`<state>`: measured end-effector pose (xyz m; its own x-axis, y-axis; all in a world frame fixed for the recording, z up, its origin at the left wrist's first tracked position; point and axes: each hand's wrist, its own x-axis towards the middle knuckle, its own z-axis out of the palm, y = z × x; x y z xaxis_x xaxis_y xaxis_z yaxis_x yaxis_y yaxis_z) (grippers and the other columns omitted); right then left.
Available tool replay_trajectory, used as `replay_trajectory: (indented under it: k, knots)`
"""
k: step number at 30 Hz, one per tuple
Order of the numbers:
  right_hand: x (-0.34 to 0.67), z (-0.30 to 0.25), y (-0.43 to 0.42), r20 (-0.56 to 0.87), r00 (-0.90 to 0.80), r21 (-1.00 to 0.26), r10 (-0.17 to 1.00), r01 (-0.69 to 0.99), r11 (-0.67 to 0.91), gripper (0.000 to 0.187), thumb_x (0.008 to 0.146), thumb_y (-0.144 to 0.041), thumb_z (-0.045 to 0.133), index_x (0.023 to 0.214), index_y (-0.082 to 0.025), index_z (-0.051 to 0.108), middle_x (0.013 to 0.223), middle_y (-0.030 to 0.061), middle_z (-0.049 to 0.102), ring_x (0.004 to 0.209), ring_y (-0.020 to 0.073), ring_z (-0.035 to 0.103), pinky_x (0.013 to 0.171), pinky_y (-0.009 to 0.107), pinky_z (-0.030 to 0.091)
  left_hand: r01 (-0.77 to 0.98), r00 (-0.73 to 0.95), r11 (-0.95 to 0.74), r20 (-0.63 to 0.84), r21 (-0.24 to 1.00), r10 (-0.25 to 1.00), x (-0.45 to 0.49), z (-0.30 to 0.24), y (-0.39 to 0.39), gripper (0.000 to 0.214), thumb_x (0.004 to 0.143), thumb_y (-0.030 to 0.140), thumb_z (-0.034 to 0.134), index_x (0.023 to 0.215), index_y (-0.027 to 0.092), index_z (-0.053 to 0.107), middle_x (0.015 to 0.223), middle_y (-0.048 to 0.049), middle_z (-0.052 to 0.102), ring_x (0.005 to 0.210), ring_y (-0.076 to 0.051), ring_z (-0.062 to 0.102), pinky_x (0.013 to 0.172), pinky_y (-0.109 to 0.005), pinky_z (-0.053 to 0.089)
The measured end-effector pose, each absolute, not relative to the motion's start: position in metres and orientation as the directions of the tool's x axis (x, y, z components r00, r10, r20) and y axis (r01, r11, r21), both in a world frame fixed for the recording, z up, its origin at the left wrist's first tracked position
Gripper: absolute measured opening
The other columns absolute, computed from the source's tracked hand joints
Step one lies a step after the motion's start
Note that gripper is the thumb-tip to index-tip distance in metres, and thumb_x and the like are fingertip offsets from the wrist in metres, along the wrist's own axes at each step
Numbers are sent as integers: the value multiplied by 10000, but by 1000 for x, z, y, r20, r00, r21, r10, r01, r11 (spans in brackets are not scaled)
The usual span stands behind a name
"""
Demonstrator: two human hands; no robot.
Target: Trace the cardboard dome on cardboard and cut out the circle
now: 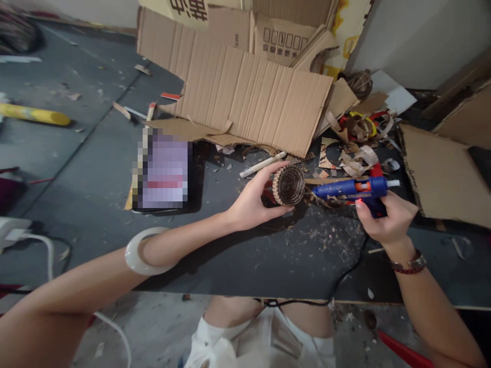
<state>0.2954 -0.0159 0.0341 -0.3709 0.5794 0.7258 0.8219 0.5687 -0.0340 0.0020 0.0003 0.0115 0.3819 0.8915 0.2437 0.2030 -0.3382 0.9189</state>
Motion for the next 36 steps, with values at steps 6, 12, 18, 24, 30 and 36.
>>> replay_trajectory:
  k: [6, 12, 18, 24, 30, 36]
  knots:
    - [293, 32, -14, 699, -364, -10, 615, 856, 517, 325, 674, -432, 780, 774, -183, 597, 571, -3, 596, 462, 143, 553, 452, 271, 432, 195, 379, -339, 248, 920, 891, 2, 11, 0, 796, 702, 267, 786, 1385, 260, 377, 1411, -120, 478, 1097, -275, 635, 858, -408, 603]
    - [295, 25, -10, 707, -357, 33, 611, 879, 475, 206, 684, -330, 713, 760, -202, 572, 578, -5, 616, 456, 150, 561, 450, 279, 447, 195, 369, -333, 246, 922, 896, 3, 12, 0, 789, 704, 275, 784, 1382, 266, 380, 1404, -120, 486, 1096, -278, 637, 871, -424, 600]
    - [300, 20, -9, 721, -364, 68, 590, 884, 462, 171, 667, -314, 672, 742, -207, 562, 543, -11, 595, 443, 157, 553, 444, 282, 436, 196, 366, -326, 240, 925, 899, 2, 12, 0, 798, 705, 279, 783, 1389, 264, 372, 1407, -122, 482, 1113, -283, 630, 877, -419, 597]
    - [300, 19, -9, 726, -365, 76, 583, 885, 460, 154, 665, -292, 668, 739, -207, 564, 532, -16, 572, 436, 151, 532, 447, 284, 430, 198, 366, -330, 243, 923, 899, 2, 12, 0, 796, 706, 279, 787, 1386, 273, 374, 1402, -114, 483, 1083, -272, 641, 858, -412, 604]
    - [299, 20, -9, 733, -374, 74, 569, 874, 479, 129, 672, -261, 663, 732, -208, 561, 520, -26, 545, 424, 140, 509, 437, 277, 420, 185, 364, -326, 244, 927, 899, 2, 11, 0, 806, 697, 255, 792, 1385, 279, 374, 1393, -109, 488, 1066, -265, 641, 852, -416, 602]
    - [299, 19, -9, 728, -363, 94, 581, 893, 440, 119, 675, -265, 651, 747, -204, 577, 519, -20, 556, 425, 147, 516, 441, 282, 422, 181, 364, -323, 242, 929, 900, 2, 11, 0, 813, 696, 261, 792, 1392, 292, 372, 1408, -105, 478, 1078, -274, 636, 867, -436, 595]
